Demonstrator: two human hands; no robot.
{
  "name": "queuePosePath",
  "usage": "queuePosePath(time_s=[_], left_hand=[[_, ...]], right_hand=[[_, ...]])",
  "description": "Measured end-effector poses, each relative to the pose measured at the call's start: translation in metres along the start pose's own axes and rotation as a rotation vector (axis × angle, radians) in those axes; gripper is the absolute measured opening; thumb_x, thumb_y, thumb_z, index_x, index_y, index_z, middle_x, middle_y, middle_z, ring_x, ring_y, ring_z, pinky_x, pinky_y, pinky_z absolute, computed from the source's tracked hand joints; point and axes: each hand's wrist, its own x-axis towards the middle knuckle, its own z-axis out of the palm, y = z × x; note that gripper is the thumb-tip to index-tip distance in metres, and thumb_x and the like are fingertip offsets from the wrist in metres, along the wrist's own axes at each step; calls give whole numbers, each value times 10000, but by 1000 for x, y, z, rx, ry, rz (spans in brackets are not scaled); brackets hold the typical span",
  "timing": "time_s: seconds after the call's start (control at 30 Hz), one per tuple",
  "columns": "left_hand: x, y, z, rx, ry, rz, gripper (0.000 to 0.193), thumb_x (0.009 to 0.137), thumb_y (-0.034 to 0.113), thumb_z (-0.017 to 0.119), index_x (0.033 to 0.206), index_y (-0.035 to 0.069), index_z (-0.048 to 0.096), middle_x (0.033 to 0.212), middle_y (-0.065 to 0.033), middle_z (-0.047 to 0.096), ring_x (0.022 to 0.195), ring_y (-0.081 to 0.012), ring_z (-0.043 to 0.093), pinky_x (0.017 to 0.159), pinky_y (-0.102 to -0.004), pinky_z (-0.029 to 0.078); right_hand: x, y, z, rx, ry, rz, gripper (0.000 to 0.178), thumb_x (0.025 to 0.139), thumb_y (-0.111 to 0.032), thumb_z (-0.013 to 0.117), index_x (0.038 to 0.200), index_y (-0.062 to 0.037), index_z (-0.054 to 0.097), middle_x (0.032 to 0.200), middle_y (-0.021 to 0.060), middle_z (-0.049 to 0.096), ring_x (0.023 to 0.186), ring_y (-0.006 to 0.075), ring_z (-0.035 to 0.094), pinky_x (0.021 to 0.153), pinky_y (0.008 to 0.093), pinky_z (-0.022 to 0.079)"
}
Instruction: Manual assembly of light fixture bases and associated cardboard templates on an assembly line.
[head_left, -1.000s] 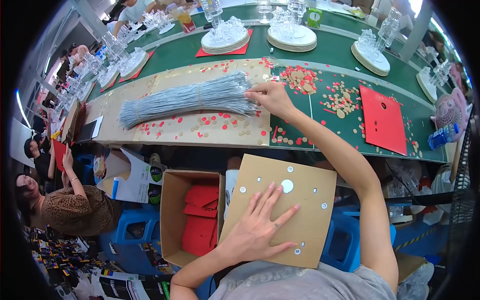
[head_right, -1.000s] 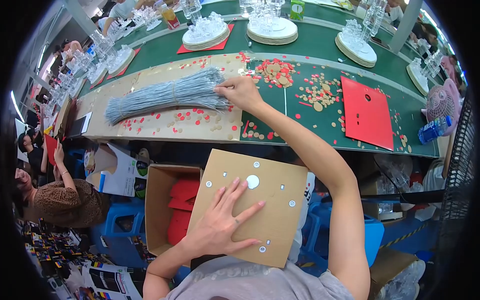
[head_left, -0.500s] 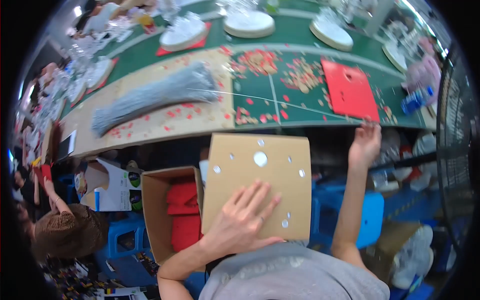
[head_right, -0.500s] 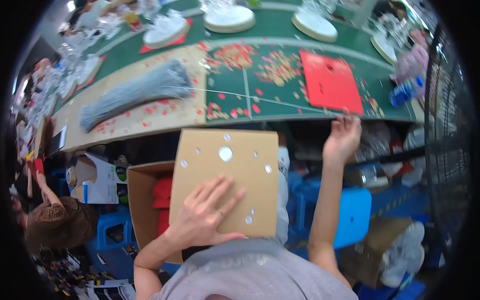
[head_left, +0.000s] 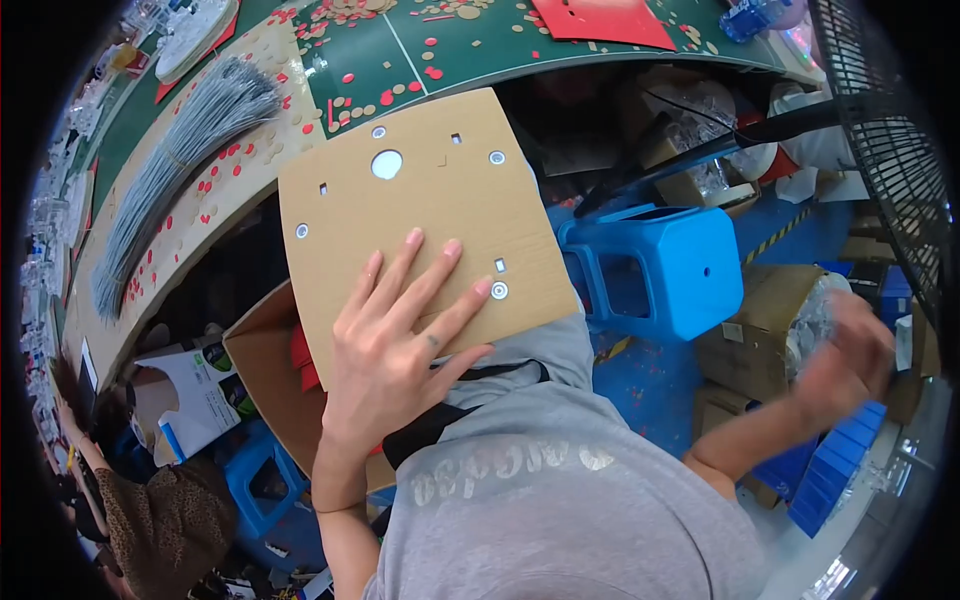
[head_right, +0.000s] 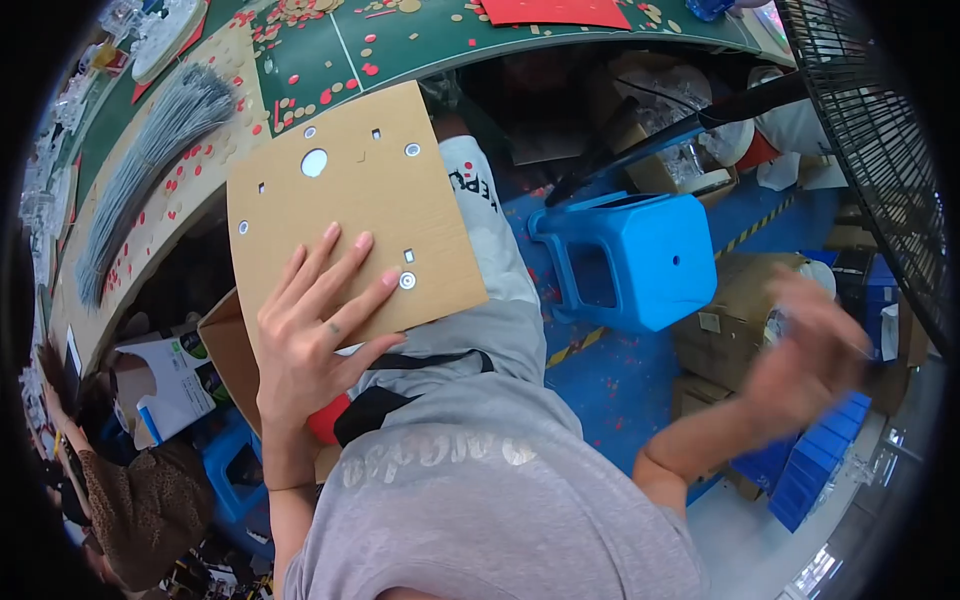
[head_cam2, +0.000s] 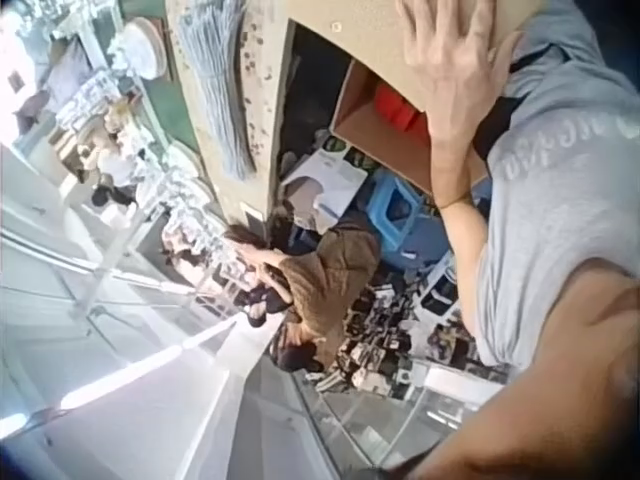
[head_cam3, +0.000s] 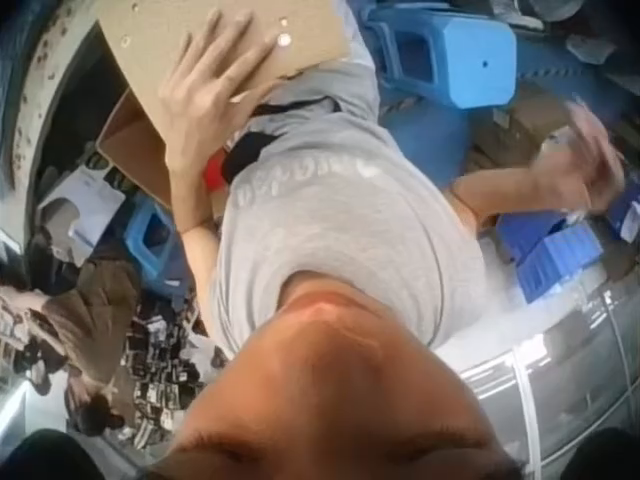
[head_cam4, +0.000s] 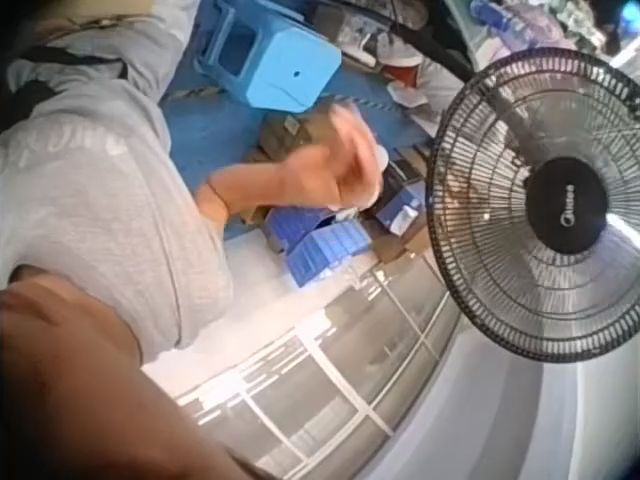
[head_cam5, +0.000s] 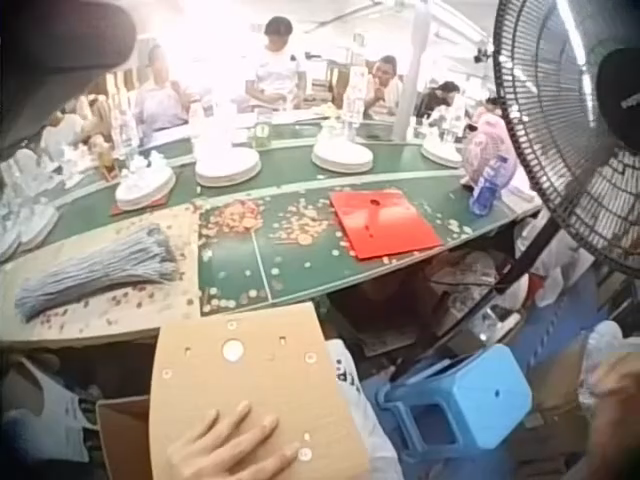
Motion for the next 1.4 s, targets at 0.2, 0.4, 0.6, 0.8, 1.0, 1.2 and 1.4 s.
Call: queuePosePath(time_s=[0.2,0.4,0.6,0.8,1.0,1.2,1.4], left_hand=[[-11,8,-2,1,16,-41,598,605,295,898,1184,216,770,1361,-83,660,1341,-377,553,1085,-577,446],[-8,10,-5,-5,-4,-98,652,562,298,901,1197,244,764,1344,-72,667,1329,-390,560,1051,-582,476],[2,12,-7,3,-36,-141,684,573,337,883,1239,265,743,1306,-63,667,1291,-384,579,1015,-582,499],[5,12,-9,13,-65,-145,650,594,375,863,1225,264,751,1295,-65,669,1278,-380,584,995,-586,511],[6,13,-10,44,-86,-148,639,599,393,856,1219,277,753,1288,-62,670,1270,-377,586,981,-583,521],[6,11,-12,56,-92,-151,636,603,385,853,1222,278,749,1300,-65,664,1276,-378,578,982,-583,525],[3,10,-12,50,-110,-154,629,622,378,848,1234,278,744,1317,-70,655,1274,-377,579,999,-589,510]], right_hand=[[-5,16,176,75,-725,4,297,768,67,752,1037,-55,785,876,77,667,699,145,624,587,258,512],[9,32,187,39,-851,-282,405,697,60,719,1082,-56,773,873,70,659,669,163,609,543,268,506],[26,40,186,-52,-983,-412,514,650,-28,698,1158,-74,760,899,64,625,682,173,594,530,279,494],[32,42,187,-77,-1036,-447,565,637,-48,704,1198,-96,754,875,34,593,661,151,569,527,272,479],[37,36,190,-114,-1086,-471,548,654,-59,720,1199,-104,754,883,25,579,649,141,546,521,267,469],[40,27,195,-72,-1126,-542,517,647,-61,716,1156,27,732,883,69,588,674,159,578,537,281,490],[36,36,194,12,-1090,-526,472,656,-63,694,1107,77,726,892,104,606,754,219,653,596,312,550]])
